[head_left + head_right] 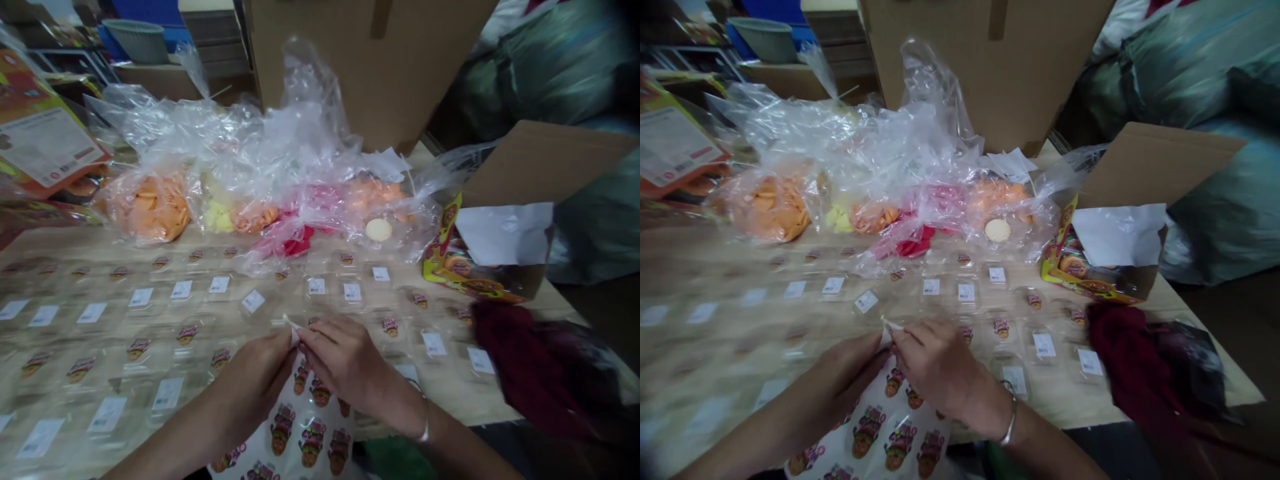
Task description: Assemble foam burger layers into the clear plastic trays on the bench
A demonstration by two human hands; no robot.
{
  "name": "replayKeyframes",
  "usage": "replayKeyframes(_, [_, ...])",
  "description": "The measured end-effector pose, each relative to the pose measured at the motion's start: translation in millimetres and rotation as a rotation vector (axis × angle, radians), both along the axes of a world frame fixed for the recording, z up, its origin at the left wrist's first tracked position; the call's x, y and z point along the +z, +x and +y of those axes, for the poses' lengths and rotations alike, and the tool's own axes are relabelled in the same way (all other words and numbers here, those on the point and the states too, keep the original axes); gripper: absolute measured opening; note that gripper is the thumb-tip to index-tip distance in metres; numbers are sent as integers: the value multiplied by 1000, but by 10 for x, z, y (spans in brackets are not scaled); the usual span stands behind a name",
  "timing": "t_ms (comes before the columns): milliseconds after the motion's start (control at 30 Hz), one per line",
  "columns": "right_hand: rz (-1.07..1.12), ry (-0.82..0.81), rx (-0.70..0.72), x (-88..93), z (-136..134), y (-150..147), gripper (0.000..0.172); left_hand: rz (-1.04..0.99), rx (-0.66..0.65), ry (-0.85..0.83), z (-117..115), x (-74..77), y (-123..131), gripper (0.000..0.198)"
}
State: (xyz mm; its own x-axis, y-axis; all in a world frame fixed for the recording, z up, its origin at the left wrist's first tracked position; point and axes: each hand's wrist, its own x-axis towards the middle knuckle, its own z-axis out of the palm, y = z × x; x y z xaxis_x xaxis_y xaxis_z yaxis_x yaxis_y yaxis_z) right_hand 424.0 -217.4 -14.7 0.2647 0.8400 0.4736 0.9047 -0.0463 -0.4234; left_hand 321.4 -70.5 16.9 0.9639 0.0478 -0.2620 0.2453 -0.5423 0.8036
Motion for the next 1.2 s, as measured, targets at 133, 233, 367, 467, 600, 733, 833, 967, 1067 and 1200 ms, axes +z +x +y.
replayKeyframes(133, [-153, -76, -110, -91, -28, -65, 19, -89, 69, 10, -70, -134, 51, 16])
replayKeyframes(233, [-25, -98, -116, -144, -51, -66, 22, -136, 159, -46, -85, -201, 80, 14])
replayKeyframes(367, [115, -194, -33, -201, -105, 17, 18, -95, 119, -1, -76, -257, 77, 20])
replayKeyframes(467, [191, -226, 65, -225, -158, 97, 15, -91, 88, 57, -99, -272, 72, 22])
replayKeyframes(600, [378, -160, 135, -234, -217, 168, 18, -71, 45, 48, -142, -284, 89, 22])
replayKeyframes(733, [369, -160, 109, -286, -246, 184, 18, -80, 35, 51, -178, -280, 125, 21])
replayKeyframes(833, [371, -146, 75, -308, -258, 175, 18, -45, 43, 23, -205, -250, 155, 23])
replayKeyframes(967, [474, -92, 61, -273, -262, 146, 10, -24, 68, -42, -210, -219, 176, 23])
replayKeyframes(1067, [427, -102, 40, -264, -242, 125, 12, -9, 75, -79, -200, -232, 154, 21])
replayKeyframes(1200, [472, -83, 55, -253, -204, 110, 19, 12, 207, -186, -204, -266, 101, 17])
